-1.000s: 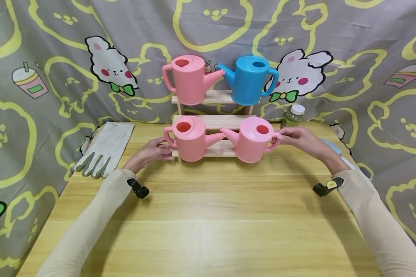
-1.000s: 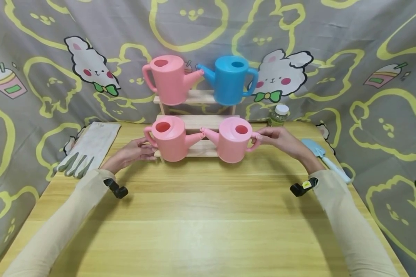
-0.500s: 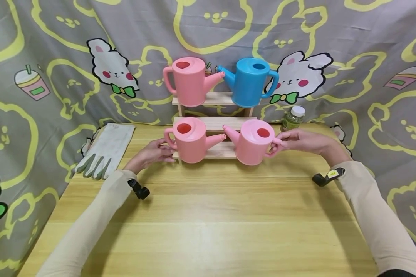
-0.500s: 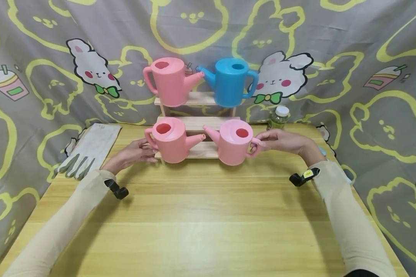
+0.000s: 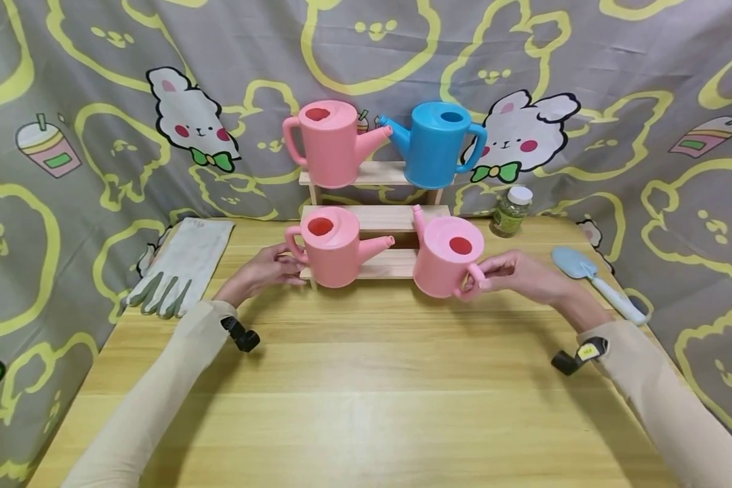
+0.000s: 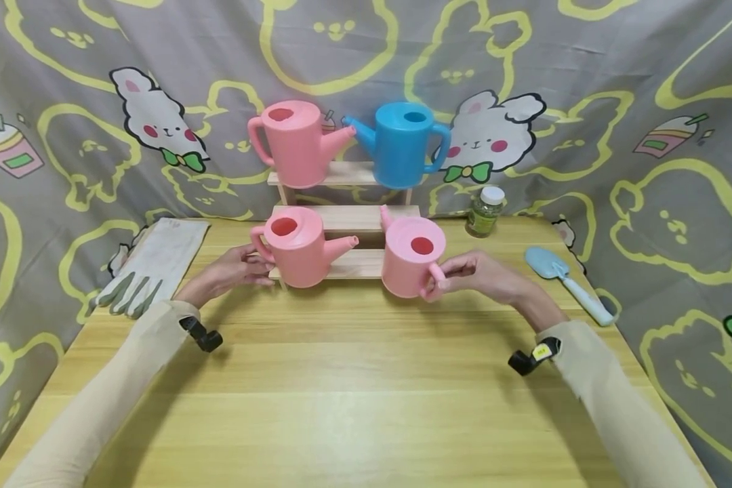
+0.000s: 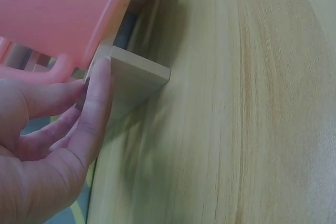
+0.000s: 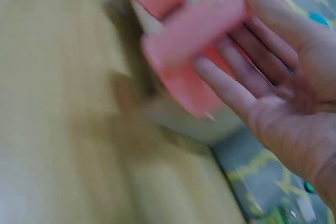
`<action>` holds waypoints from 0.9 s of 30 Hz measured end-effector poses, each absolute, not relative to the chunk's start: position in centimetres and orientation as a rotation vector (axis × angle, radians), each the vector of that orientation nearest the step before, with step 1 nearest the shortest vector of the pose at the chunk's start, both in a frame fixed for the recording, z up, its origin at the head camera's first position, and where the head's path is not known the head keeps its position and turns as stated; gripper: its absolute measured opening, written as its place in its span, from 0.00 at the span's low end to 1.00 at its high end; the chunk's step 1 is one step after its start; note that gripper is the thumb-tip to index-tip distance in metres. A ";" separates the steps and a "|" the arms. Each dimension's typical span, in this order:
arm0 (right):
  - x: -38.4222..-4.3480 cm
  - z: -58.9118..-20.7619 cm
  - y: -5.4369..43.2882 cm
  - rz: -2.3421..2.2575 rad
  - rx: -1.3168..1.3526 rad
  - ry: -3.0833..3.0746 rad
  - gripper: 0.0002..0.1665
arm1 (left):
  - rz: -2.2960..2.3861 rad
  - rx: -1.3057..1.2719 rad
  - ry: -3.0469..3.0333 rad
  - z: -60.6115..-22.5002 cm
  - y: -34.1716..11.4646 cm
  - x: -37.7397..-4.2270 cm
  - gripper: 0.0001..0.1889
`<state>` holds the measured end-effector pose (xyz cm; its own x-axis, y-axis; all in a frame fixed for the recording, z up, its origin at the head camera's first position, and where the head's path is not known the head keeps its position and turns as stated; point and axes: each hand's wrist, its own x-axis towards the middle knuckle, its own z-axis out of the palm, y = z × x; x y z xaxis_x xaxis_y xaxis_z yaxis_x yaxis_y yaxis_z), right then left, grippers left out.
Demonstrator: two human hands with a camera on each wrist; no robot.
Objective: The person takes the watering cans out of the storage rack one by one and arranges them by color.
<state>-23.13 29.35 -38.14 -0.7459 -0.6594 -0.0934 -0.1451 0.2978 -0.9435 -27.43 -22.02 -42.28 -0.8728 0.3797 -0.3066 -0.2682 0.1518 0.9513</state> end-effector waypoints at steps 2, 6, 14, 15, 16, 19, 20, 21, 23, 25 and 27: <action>-21.8 -38.6 28.4 -1.521 -0.616 2.137 0.15 | 1.763 0.100 1.958 -42.3 -22.0 -27.5 0.31; -19.6 -39.1 26.5 -1.664 -0.451 2.121 0.15 | 1.746 0.097 1.967 -42.1 -22.0 -27.6 0.31; -17.9 -38.7 24.1 -1.786 -0.387 2.065 0.12 | 1.722 0.126 1.961 -42.0 -22.4 -27.7 0.32; -17.8 -38.7 23.9 -1.789 -0.390 2.068 0.12 | 1.723 0.125 1.959 -42.0 -22.4 -27.7 0.32; -17.7 -38.7 23.7 -1.798 -0.391 2.075 0.12 | 1.728 0.125 1.956 -42.0 -22.5 -27.7 0.32; -17.1 -38.8 23.2 -1.815 -0.395 2.136 0.13 | 1.737 0.127 1.944 -42.1 -22.5 -27.8 0.32; -16.9 -38.8 23.0 -1.823 -0.392 2.166 0.13 | 1.739 0.124 1.941 -42.2 -22.5 -27.8 0.31; -16.6 -38.9 22.9 -1.835 -0.388 2.195 0.13 | 1.740 0.124 1.938 -42.2 -22.5 -27.9 0.32; -16.1 -38.9 22.5 -1.865 -0.371 2.232 0.14 | 1.737 0.117 1.939 -42.3 -22.4 -27.9 0.31; -15.6 -39.1 22.2 -1.906 -0.363 2.239 0.14 | 1.730 0.107 1.945 -42.4 -22.4 -28.0 0.31; -15.0 -39.1 21.8 -1.937 -0.354 2.231 0.14 | 1.722 0.101 1.950 -42.3 -22.5 -28.0 0.31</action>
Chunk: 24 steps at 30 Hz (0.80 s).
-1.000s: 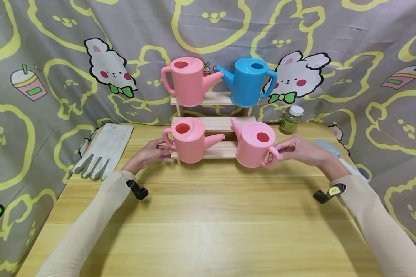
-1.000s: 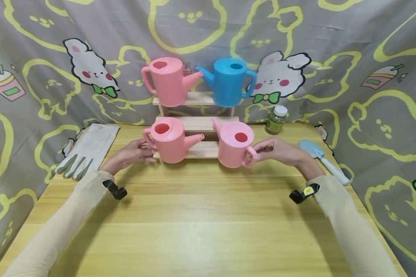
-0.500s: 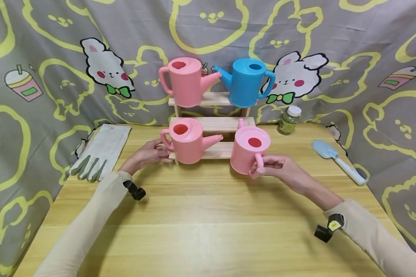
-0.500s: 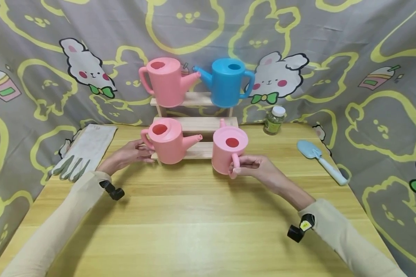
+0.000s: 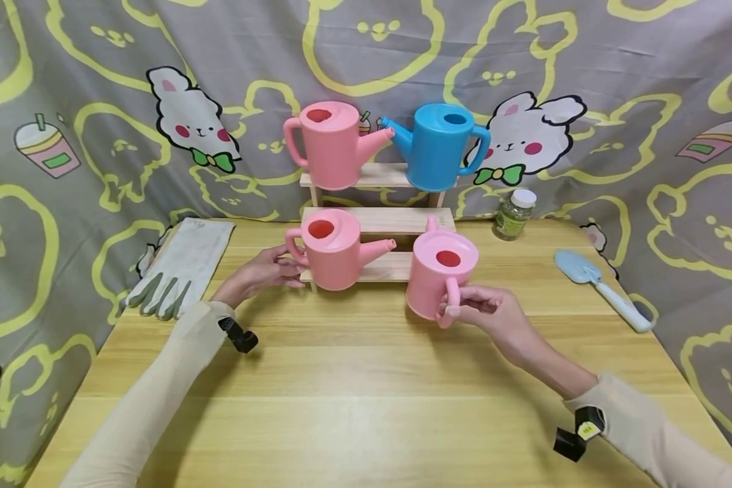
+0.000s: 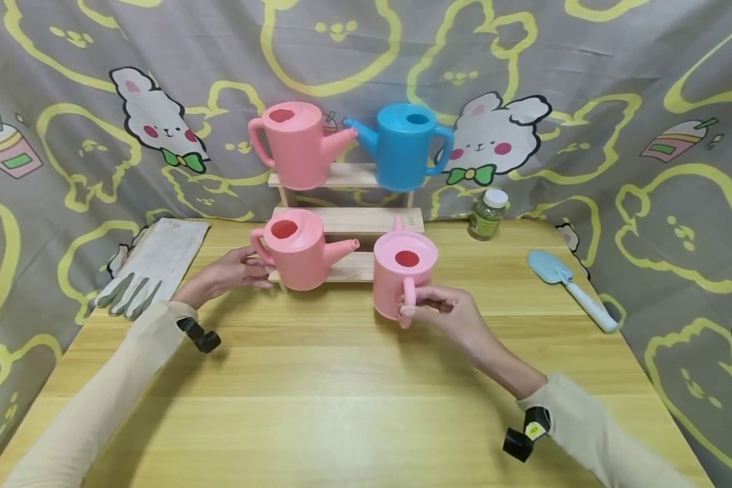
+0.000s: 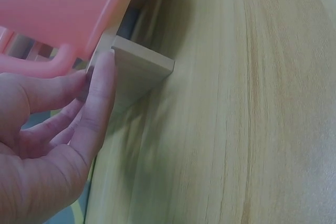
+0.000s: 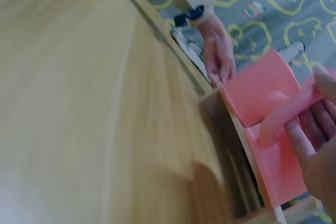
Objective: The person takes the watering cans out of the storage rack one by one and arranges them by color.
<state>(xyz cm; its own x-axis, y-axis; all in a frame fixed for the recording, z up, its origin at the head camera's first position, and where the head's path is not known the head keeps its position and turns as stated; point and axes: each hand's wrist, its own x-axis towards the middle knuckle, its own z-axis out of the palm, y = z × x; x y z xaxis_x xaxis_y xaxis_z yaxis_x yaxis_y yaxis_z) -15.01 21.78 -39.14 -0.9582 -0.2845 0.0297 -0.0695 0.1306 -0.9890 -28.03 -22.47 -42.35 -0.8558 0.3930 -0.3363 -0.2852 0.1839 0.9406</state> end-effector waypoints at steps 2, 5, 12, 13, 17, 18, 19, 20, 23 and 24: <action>-14.4 -39.2 21.5 -1.943 -0.350 2.241 0.14 | 1.719 0.105 1.953 -42.3 -22.5 -28.0 0.31; -13.4 -39.1 21.0 -1.944 -0.358 2.236 0.14 | 1.720 0.122 1.948 -42.3 -22.6 -28.0 0.31; -11.5 -39.7 20.5 -1.927 -0.386 2.189 0.14 | 1.715 0.126 1.945 -42.3 -22.7 -28.0 0.31; -11.3 -39.9 20.4 -1.918 -0.391 2.195 0.14 | 1.714 0.123 1.946 -42.3 -22.7 -28.0 0.31; -10.8 -41.0 20.1 -1.881 -0.387 2.241 0.16 | 1.712 0.119 1.954 -42.2 -22.6 -28.0 0.32; -10.7 -41.3 20.0 -1.877 -0.380 2.252 0.16 | 1.709 0.118 1.955 -42.2 -22.6 -28.0 0.32; -10.6 -41.7 19.9 -1.867 -0.368 2.271 0.16 | 1.707 0.116 1.956 -42.2 -22.6 -28.1 0.32; -10.4 -42.1 19.8 -1.855 -0.355 2.291 0.16 | 1.704 0.112 1.958 -42.1 -22.6 -28.1 0.32; -10.2 -43.1 19.6 -1.848 -0.319 2.296 0.17 | 1.699 0.100 1.959 -42.1 -22.5 -28.1 0.31; -10.1 -43.4 19.6 -1.854 -0.310 2.283 0.17 | 1.699 0.101 1.958 -42.1 -22.5 -28.1 0.31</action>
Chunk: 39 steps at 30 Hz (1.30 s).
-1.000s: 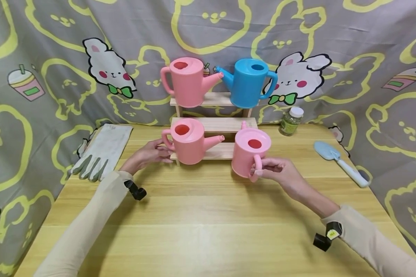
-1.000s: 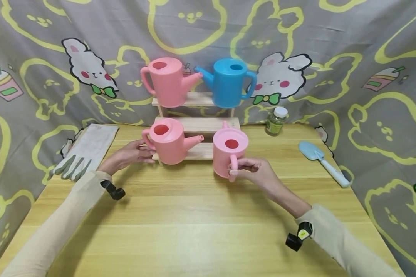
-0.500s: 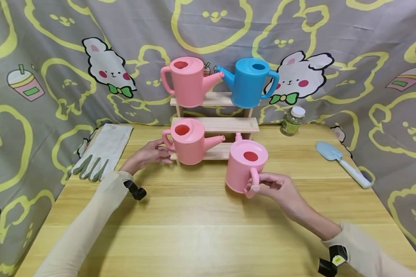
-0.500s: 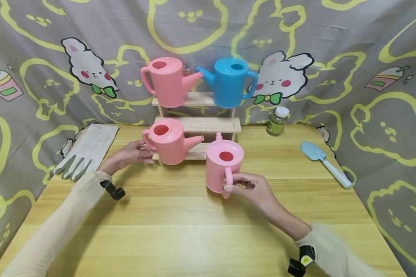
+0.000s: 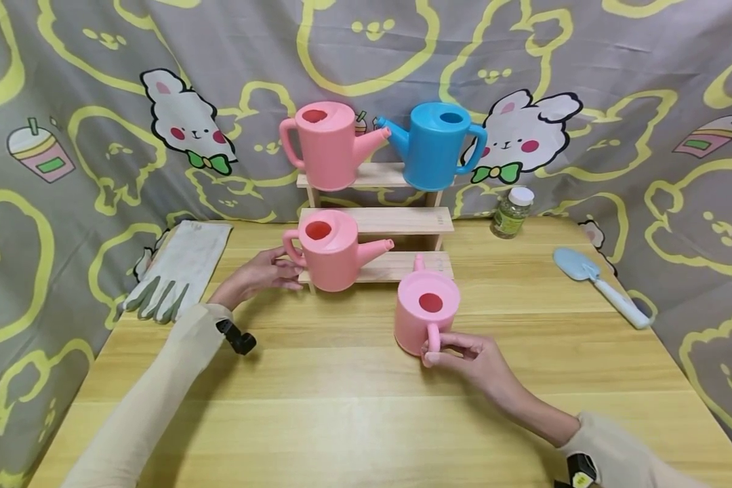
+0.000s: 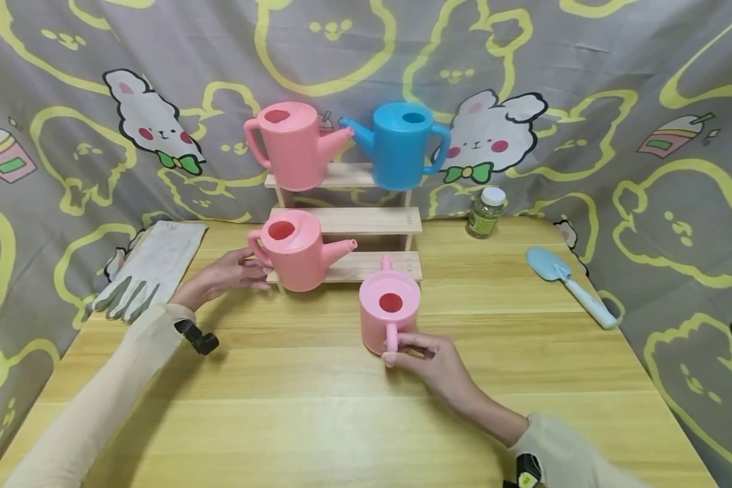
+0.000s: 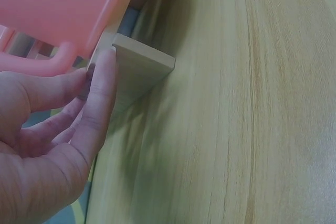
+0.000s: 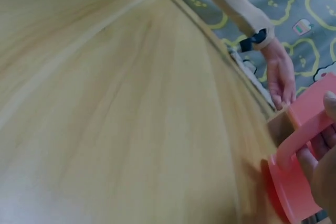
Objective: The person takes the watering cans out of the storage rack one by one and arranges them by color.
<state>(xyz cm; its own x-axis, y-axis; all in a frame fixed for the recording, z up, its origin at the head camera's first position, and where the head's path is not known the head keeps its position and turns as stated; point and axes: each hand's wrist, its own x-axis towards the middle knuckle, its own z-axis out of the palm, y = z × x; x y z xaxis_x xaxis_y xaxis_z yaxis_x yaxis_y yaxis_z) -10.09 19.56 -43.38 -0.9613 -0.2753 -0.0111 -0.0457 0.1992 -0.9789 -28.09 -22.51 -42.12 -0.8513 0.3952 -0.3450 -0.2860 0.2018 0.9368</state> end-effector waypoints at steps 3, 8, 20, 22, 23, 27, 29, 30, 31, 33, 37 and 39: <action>-10.0 -43.9 19.8 -1.867 -0.294 2.212 0.17 | 1.712 0.113 1.948 -42.2 -22.6 -28.1 0.31; -10.0 -43.6 20.5 -1.835 -0.296 2.165 0.18 | 1.717 0.142 1.939 -42.3 -22.7 -28.0 0.33; -10.2 -42.0 21.1 -1.752 -0.283 2.147 0.18 | 1.703 0.126 1.949 -42.2 -22.6 -28.0 0.32; -10.1 -41.8 21.3 -1.767 -0.245 2.149 0.19 | 1.700 0.113 1.950 -42.3 -22.6 -28.0 0.31; -10.0 -41.7 21.4 -1.773 -0.227 2.151 0.20 | 1.698 0.109 1.952 -42.3 -22.6 -28.0 0.31; -9.7 -41.5 21.8 -1.782 -0.167 2.192 0.20 | 1.692 0.106 1.958 -42.4 -22.7 -28.1 0.30; -9.6 -41.4 22.0 -1.775 -0.155 2.223 0.20 | 1.696 0.101 1.956 -42.4 -22.8 -28.1 0.30; -9.6 -41.4 22.1 -1.769 -0.152 2.241 0.20 | 1.698 0.101 1.954 -42.4 -22.8 -28.1 0.30; -9.6 -41.4 22.2 -1.769 -0.150 2.250 0.20 | 1.700 0.103 1.952 -42.5 -22.8 -28.1 0.30; -9.6 -41.4 22.5 -1.763 -0.158 2.262 0.19 | 1.708 0.102 1.945 -42.5 -22.8 -28.1 0.30; -9.7 -41.6 22.9 -1.766 -0.184 2.254 0.17 | 1.720 0.109 1.939 -42.5 -22.7 -28.2 0.30; -9.7 -41.7 23.1 -1.759 -0.184 2.264 0.17 | 1.721 0.109 1.940 -42.6 -22.6 -28.1 0.30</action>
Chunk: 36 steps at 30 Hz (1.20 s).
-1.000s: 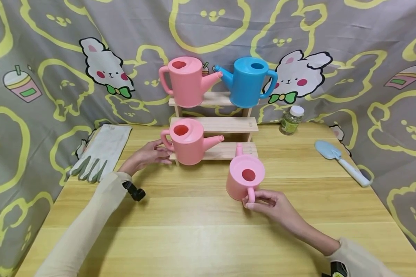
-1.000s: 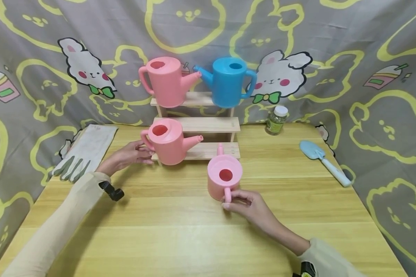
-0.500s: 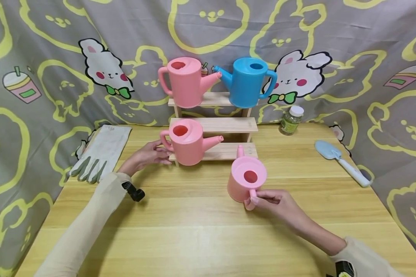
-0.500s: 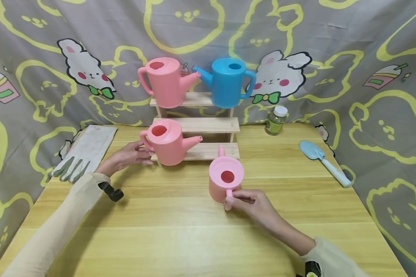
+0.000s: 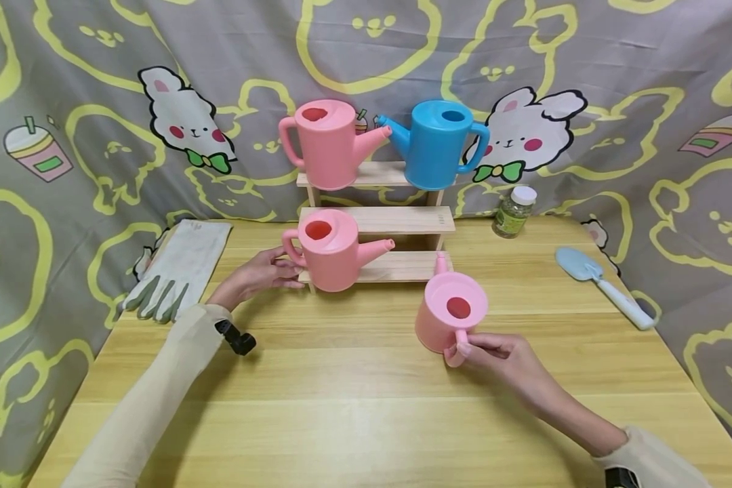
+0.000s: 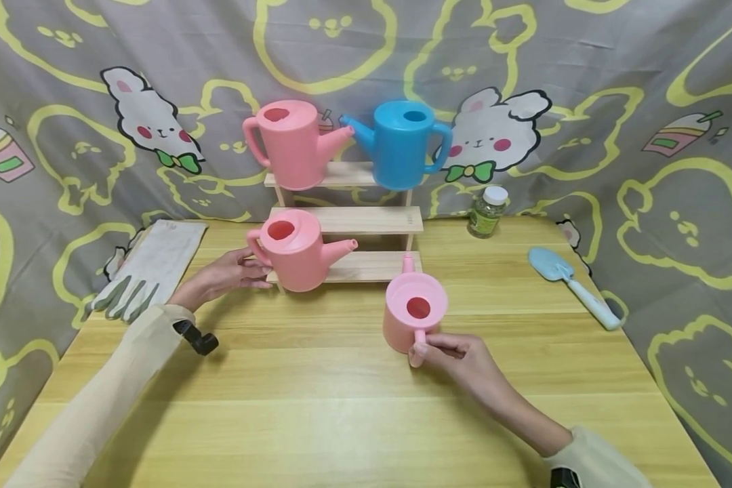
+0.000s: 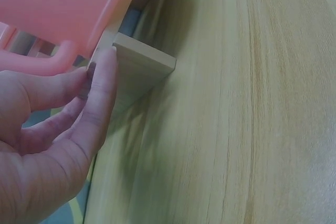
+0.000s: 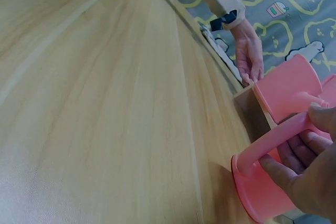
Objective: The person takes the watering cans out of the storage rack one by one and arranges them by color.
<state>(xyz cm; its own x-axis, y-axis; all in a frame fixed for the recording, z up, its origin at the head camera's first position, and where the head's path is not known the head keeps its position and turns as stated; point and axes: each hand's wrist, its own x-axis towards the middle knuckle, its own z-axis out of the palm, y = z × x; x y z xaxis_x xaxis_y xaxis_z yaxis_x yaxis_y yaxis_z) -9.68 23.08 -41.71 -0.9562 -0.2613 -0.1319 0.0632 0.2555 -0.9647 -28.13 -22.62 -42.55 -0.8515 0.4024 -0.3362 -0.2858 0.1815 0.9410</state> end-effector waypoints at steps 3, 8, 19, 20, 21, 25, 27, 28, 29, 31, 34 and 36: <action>-9.7 -41.7 23.4 -1.768 -0.175 2.265 0.18 | 1.724 0.112 1.939 -42.6 -22.6 -28.1 0.30; -9.6 -41.5 23.8 -1.752 -0.147 2.283 0.20 | 1.723 0.130 1.933 -42.5 -22.6 -28.1 0.31; -9.6 -41.5 23.9 -1.712 -0.100 2.343 0.20 | 1.721 0.136 1.936 -42.2 -22.5 -28.0 0.33; -9.6 -41.5 24.0 -1.710 -0.090 2.350 0.20 | 1.721 0.133 1.937 -42.3 -22.4 -28.0 0.33; -9.6 -41.4 24.0 -1.708 -0.081 2.358 0.20 | 1.723 0.128 1.939 -42.3 -22.4 -27.9 0.33; -9.7 -41.2 24.0 -1.684 -0.063 2.381 0.20 | 1.728 0.139 1.936 -42.3 -22.5 -27.9 0.33; -9.8 -41.0 24.1 -1.648 -0.065 2.408 0.20 | 1.733 0.135 1.929 -42.4 -22.5 -28.0 0.33; -9.9 -40.9 24.2 -1.622 -0.071 2.425 0.20 | 1.735 0.133 1.926 -42.4 -22.5 -28.0 0.33; -9.9 -40.8 24.2 -1.597 -0.069 2.439 0.20 | 1.735 0.129 1.926 -42.4 -22.5 -28.0 0.33; -10.0 -40.6 24.4 -1.557 -0.096 2.469 0.18 | 1.732 0.122 1.929 -42.4 -22.5 -28.0 0.33; -10.2 -40.3 24.5 -1.520 -0.147 2.485 0.17 | 1.726 0.109 1.937 -42.4 -22.5 -28.0 0.33; -10.3 -40.2 24.5 -1.506 -0.167 2.487 0.16 | 1.720 0.109 1.942 -42.4 -22.6 -28.0 0.33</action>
<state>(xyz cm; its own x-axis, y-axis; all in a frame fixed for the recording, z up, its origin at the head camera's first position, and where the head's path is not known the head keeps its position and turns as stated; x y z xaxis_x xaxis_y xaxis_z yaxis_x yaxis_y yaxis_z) -10.32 24.52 -40.16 -0.9673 -0.2141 -0.1357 0.0209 0.4660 -0.8845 -27.99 -22.59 -42.39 -0.8516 0.4017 -0.3366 -0.2856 0.1828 0.9407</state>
